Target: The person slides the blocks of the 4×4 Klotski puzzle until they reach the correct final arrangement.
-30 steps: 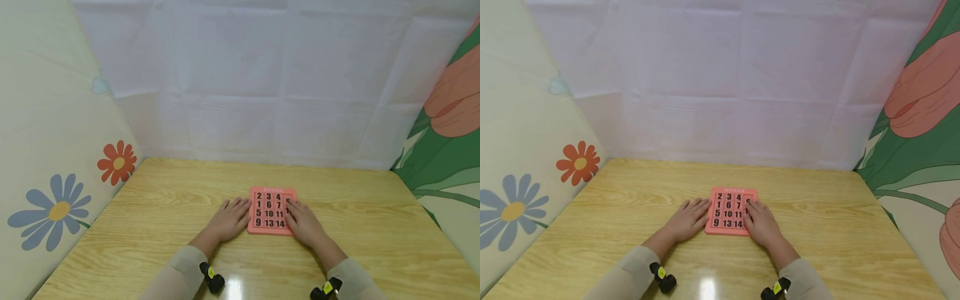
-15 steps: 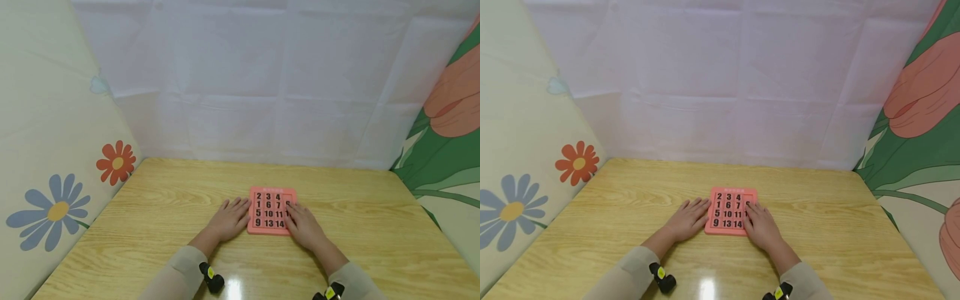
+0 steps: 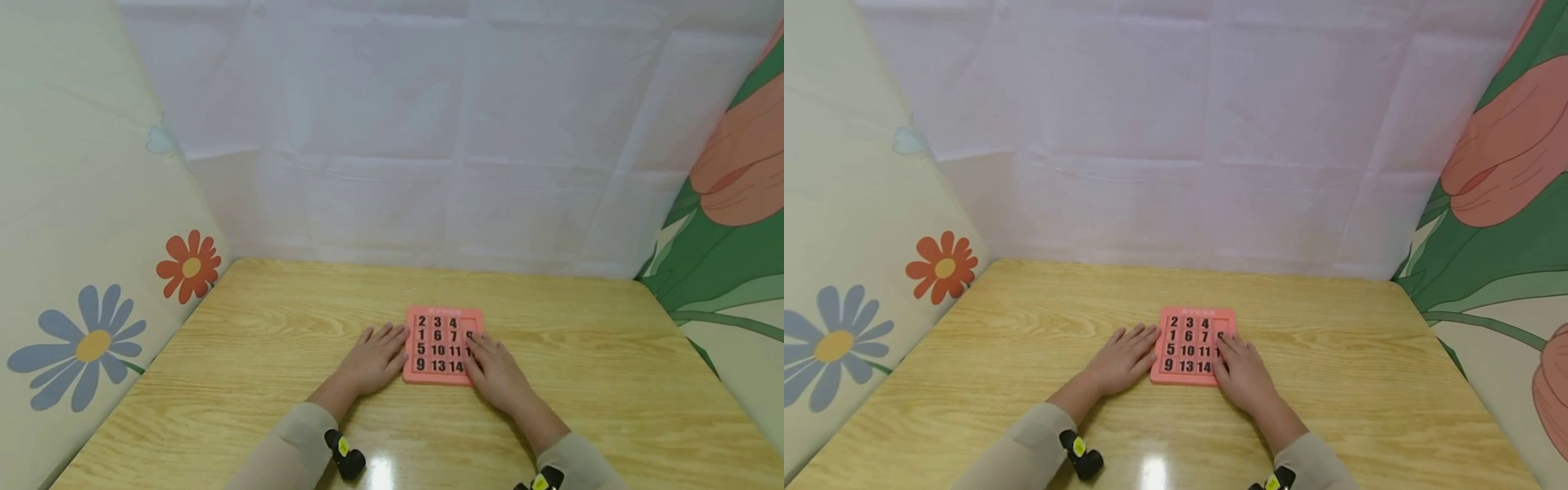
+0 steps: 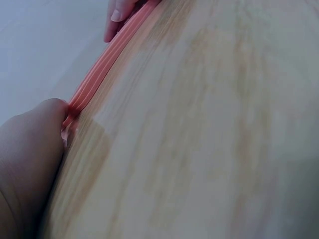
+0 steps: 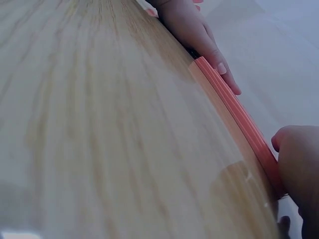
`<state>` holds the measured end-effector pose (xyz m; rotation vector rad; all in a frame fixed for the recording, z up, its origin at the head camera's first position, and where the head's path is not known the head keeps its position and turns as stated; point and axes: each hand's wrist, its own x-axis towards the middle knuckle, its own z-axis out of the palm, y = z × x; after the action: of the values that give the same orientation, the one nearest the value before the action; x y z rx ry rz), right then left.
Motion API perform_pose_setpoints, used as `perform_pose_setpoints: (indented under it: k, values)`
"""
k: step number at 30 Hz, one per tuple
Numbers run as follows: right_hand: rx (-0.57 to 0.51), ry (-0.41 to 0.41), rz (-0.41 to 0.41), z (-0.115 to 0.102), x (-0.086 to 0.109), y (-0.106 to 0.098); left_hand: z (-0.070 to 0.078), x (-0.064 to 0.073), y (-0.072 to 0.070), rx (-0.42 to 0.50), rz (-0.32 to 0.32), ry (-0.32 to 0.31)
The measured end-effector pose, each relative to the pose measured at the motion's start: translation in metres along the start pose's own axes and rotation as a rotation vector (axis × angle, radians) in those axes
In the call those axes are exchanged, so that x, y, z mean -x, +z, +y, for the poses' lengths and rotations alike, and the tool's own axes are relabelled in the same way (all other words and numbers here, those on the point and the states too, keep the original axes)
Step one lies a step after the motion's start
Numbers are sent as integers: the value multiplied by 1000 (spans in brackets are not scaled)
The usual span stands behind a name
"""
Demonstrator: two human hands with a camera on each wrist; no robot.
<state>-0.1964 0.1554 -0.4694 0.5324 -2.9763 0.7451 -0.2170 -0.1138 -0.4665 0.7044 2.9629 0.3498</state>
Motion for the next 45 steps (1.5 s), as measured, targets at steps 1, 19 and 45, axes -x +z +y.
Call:
perform_pose_setpoints:
  k: [1, 19, 45]
  values:
    - [-1, -2, 4, 0, 0, 0, 0, 0, 0, -1, 0, 0]
    - [-3, -12, 28, 1, 1, 2, -1, 0, 1, -8, 3, 2]
    - [28, -39, -19, -28, -34, 7, -1, 1, 0, -14, 3, 5]
